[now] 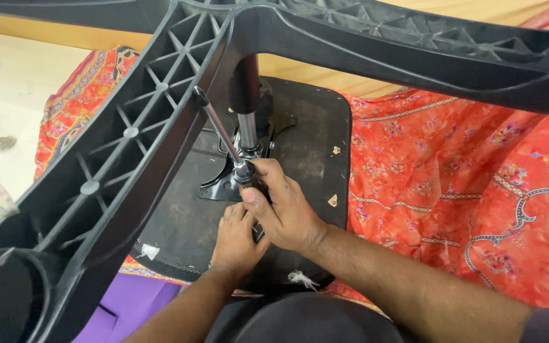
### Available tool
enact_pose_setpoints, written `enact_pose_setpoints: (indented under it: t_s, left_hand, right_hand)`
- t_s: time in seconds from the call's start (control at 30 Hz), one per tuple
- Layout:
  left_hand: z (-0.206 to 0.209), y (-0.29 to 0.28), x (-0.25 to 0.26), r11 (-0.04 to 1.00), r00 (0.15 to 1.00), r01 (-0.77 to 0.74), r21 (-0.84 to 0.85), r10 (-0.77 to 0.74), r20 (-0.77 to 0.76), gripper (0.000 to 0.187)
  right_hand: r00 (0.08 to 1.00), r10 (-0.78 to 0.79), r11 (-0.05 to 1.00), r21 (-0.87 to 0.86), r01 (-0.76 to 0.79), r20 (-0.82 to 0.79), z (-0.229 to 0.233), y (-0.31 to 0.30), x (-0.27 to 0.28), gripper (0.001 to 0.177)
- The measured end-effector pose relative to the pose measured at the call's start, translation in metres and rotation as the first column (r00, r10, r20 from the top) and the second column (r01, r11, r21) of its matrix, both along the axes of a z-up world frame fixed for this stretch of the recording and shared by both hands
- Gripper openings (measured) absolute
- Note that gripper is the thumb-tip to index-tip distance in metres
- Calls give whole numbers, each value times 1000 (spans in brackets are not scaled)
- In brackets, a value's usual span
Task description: The person works on an upturned office chair placed on a cloth on the floor. They use a screwdriver to unscrew screws from the seat mounting plate, pick screws out by hand, and manipulate the tilt mechanism and gas cylinder area while holding the base steady.
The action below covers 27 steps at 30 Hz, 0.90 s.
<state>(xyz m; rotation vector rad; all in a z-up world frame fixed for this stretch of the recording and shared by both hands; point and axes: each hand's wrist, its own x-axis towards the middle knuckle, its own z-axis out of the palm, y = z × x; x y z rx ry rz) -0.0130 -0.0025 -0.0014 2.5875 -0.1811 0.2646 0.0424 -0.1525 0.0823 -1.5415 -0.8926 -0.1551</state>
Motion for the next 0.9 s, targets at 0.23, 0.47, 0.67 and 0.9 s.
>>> enact_pose_setpoints:
  t_s: [0.23, 0.47, 0.67, 0.9]
  left_hand:
    - [13, 13, 0, 994, 990, 108, -26, -109, -84, 47]
    - [31, 21, 1, 960, 973, 199, -197, -217, -75, 46]
    - [45, 28, 0, 909, 962, 180, -375, -242, -125, 50]
    - [44, 43, 1, 870, 896, 188, -456, -342, -283, 44]
  right_hand:
    - [999, -33, 999, 7, 33, -16, 6, 20, -5, 33]
    - [998, -37, 999, 33, 39, -45, 16, 43, -9, 35]
    - [996, -77, 997, 30, 78, -38, 20, 63, -12, 33]
    - [989, -117, 992, 26, 120, -89, 21, 90, -13, 33]
